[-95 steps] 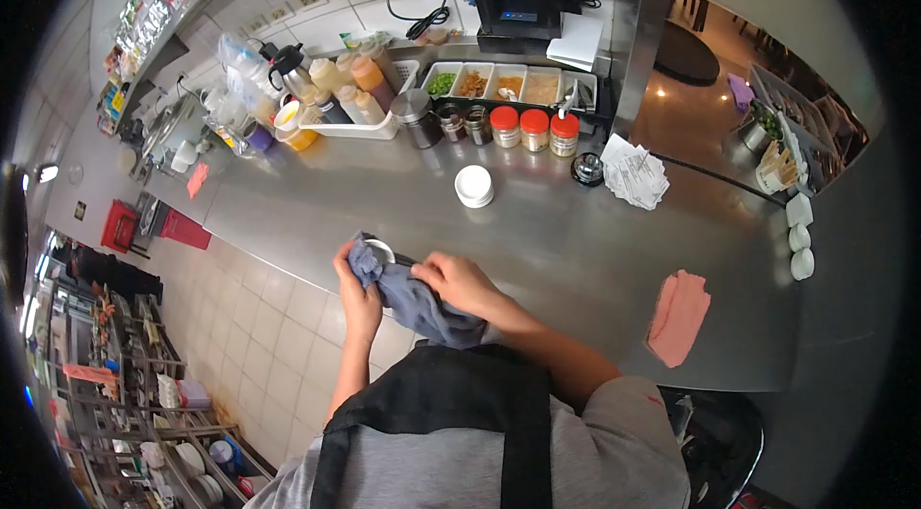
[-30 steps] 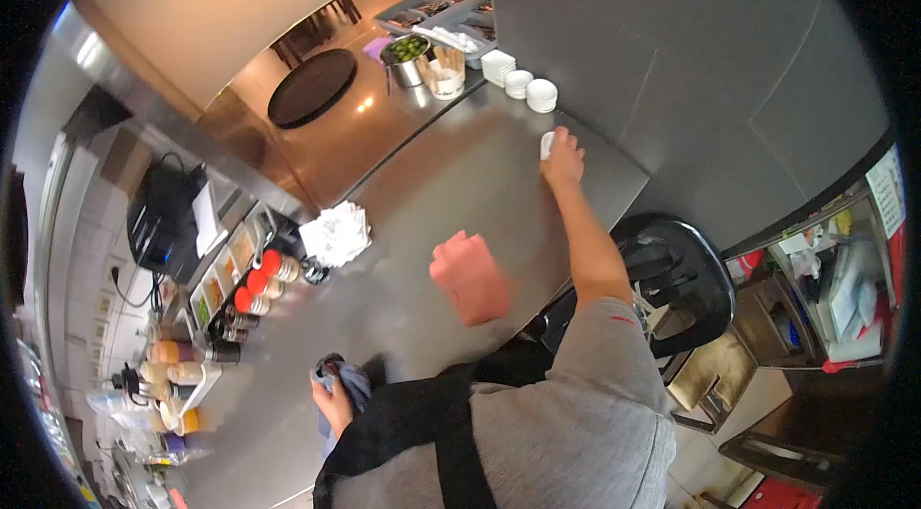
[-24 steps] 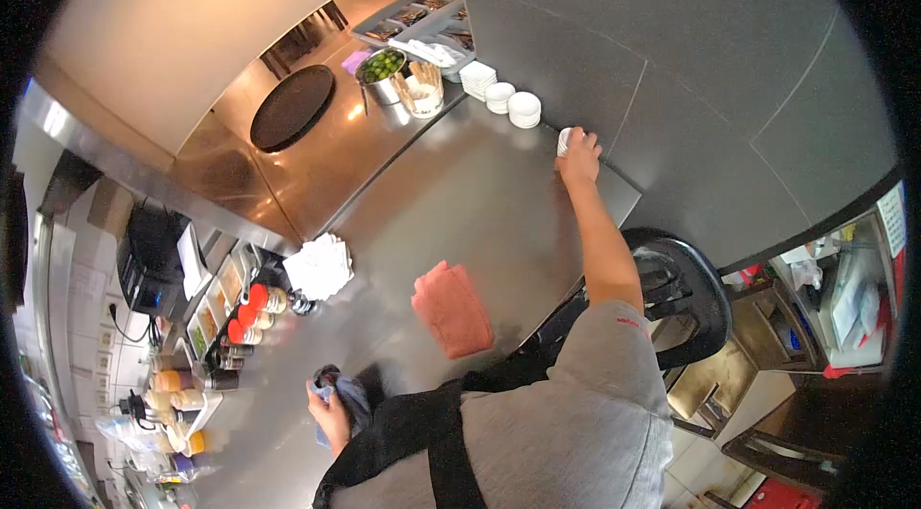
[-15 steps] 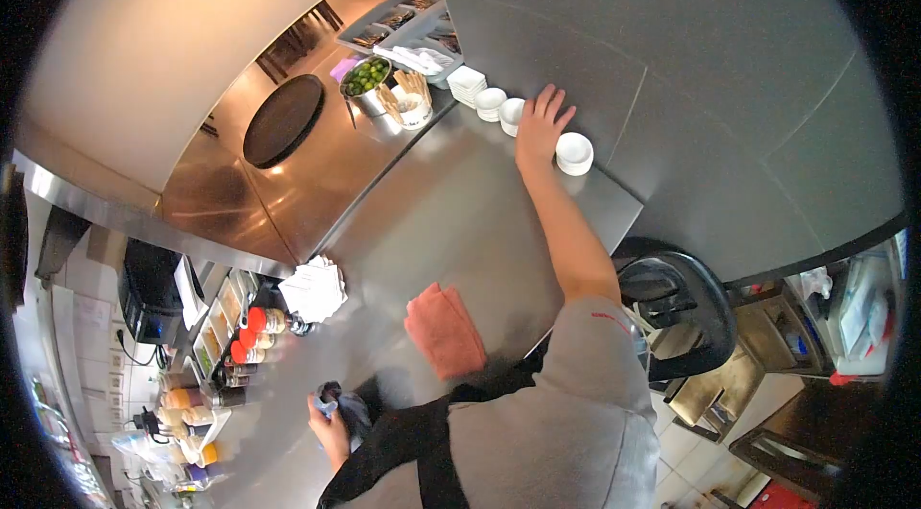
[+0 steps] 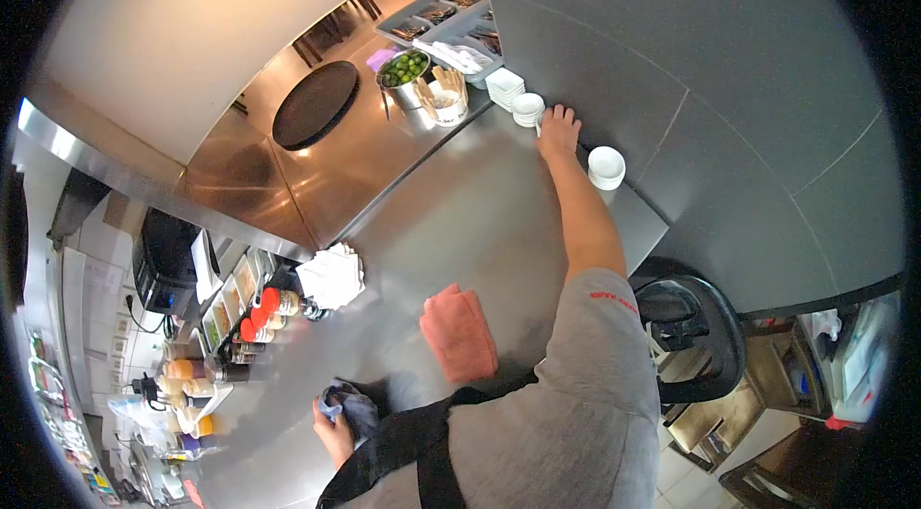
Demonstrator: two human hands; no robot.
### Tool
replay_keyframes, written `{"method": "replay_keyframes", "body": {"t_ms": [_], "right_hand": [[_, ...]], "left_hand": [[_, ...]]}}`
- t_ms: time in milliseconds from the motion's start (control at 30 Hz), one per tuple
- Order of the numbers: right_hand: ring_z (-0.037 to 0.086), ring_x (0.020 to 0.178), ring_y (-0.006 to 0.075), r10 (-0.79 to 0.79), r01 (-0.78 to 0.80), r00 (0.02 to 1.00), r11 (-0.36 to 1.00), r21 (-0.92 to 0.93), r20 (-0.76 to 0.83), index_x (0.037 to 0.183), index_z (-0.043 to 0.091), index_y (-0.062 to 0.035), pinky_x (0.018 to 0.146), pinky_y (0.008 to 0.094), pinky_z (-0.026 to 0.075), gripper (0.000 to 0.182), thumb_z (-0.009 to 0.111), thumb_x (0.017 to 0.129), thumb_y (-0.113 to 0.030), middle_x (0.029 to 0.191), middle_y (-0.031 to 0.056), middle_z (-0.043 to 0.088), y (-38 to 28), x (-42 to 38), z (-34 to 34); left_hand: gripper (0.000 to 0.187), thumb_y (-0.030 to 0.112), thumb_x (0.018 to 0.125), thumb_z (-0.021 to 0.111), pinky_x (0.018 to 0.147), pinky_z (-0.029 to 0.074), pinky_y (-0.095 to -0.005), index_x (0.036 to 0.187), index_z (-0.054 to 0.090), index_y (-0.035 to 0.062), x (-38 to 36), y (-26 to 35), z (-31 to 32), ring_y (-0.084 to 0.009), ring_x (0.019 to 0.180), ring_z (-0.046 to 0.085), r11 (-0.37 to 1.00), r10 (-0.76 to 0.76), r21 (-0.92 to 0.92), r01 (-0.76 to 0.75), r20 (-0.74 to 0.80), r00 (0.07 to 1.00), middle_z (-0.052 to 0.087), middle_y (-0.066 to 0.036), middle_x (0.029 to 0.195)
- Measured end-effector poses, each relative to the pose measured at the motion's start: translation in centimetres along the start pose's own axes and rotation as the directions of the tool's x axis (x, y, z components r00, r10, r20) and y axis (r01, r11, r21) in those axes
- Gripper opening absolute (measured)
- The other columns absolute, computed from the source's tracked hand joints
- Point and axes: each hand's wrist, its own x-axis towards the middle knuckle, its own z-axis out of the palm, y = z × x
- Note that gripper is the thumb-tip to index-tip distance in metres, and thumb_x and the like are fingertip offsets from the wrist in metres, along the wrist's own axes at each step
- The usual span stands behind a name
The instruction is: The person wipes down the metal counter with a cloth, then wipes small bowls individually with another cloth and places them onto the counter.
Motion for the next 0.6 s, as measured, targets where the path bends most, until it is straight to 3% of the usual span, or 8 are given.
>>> {"method": "replay_keyframes", "body": {"t_ms": [200,233,267,300,367,400,500,600], "right_hand": [[0.049,0.115,0.0417,0.095,-0.136,0.986,0.937,0.321,0.140,0.126,0.044,-0.0077,0.093,0.0555,0.043,0.066,0.078,0.070,-0.018,0.126,0.0222,0.046,-1.7,-4.0,0.5],[0.049,0.114,0.0425,0.000,-0.042,0.991,0.948,0.316,0.132,0.127,0.044,-0.0083,0.093,0.0548,0.043,0.067,0.078,0.070,-0.018,0.125,0.0236,0.046,-2.8,-5.0,0.8],[0.050,0.113,0.0433,-0.109,0.065,0.986,0.947,0.315,0.125,0.128,0.043,-0.0089,0.093,0.0541,0.044,0.068,0.077,0.070,-0.017,0.125,0.0250,0.046,-3.8,-5.8,1.7],[0.050,0.113,0.0440,-0.224,0.177,0.968,0.931,0.318,0.117,0.128,0.042,-0.0095,0.093,0.0534,0.044,0.069,0.077,0.070,-0.017,0.124,0.0264,0.047,-5.9,-7.1,1.9],[0.052,0.110,0.0431,-0.365,0.317,0.928,0.881,0.351,0.078,0.127,0.043,-0.0099,0.090,0.0517,0.045,0.069,0.077,0.068,-0.018,0.118,0.0248,0.050,-11.2,-11.1,2.3],[0.053,0.109,0.0426,-0.429,0.381,0.901,0.849,0.367,0.057,0.127,0.043,-0.0100,0.089,0.0509,0.045,0.070,0.078,0.067,-0.018,0.115,0.0240,0.052,-13.8,-13.7,2.0],[0.053,0.105,0.0452,-0.694,0.558,0.717,0.631,0.539,0.071,0.127,0.044,-0.0093,0.091,0.0530,0.045,0.070,0.078,0.066,-0.018,0.113,0.0251,0.051,-22.2,-22.4,0.9],[0.046,0.115,0.0458,-0.880,0.656,0.451,0.441,0.612,0.150,0.132,0.042,-0.0107,0.092,0.0503,0.047,0.073,0.076,0.068,-0.014,0.124,0.0242,0.045,-31.3,-35.6,-1.1]], "left_hand": [[0.026,0.005,0.084,0.055,0.073,0.050,-0.0396,0.110,0.059,0.0016,-0.7,-1.2,0.7,-0.0349,0.081,0.068,0.998,-0.004,-0.060,0.003,-0.004,1.000,0.068,-0.023,0.085],[0.037,0.000,0.078,0.054,0.071,0.051,-0.0394,0.115,0.058,0.0012,-0.8,-1.3,0.8,-0.0346,0.079,0.069,0.997,0.050,-0.059,-0.051,-0.014,0.999,0.068,-0.023,0.084],[0.046,-0.003,0.073,0.052,0.069,0.051,-0.0392,0.119,0.056,0.0011,-0.7,-1.4,0.5,-0.0354,0.076,0.069,0.992,-0.122,0.048,0.119,0.064,0.991,0.068,-0.023,0.083],[0.050,-0.004,0.072,0.052,0.067,0.051,-0.0397,0.122,0.055,0.0011,-0.5,-1.9,0.9,-0.0358,0.072,0.068,0.999,0.034,0.019,-0.033,-0.019,0.999,0.067,-0.024,0.082],[0.049,-0.003,0.073,0.051,0.069,0.051,-0.0418,0.122,0.055,0.0025,-0.8,-1.4,0.2,-0.0390,0.074,0.067,0.996,-0.083,0.017,0.082,0.012,0.997,0.067,-0.024,0.082],[0.041,0.001,0.077,0.052,0.070,0.050,-0.0429,0.118,0.056,0.0028,-0.9,-1.7,0.1,-0.0422,0.077,0.065,1.000,0.005,-0.020,-0.006,-0.049,0.999,0.065,-0.025,0.082],[0.021,0.014,0.090,0.054,0.072,0.048,-0.0436,0.107,0.056,0.0012,-1.5,-1.4,-1.5,-0.0399,0.080,0.066,0.989,-0.096,-0.122,0.080,-0.132,0.986,0.065,-0.024,0.081],[0.048,0.041,0.098,0.049,0.085,0.047,-0.0397,0.114,0.056,-0.0037,-4.1,-5.9,-3.7,-0.0299,0.097,0.065,0.934,-0.310,-0.281,0.219,-0.341,0.887,0.068,-0.022,0.096]]}}
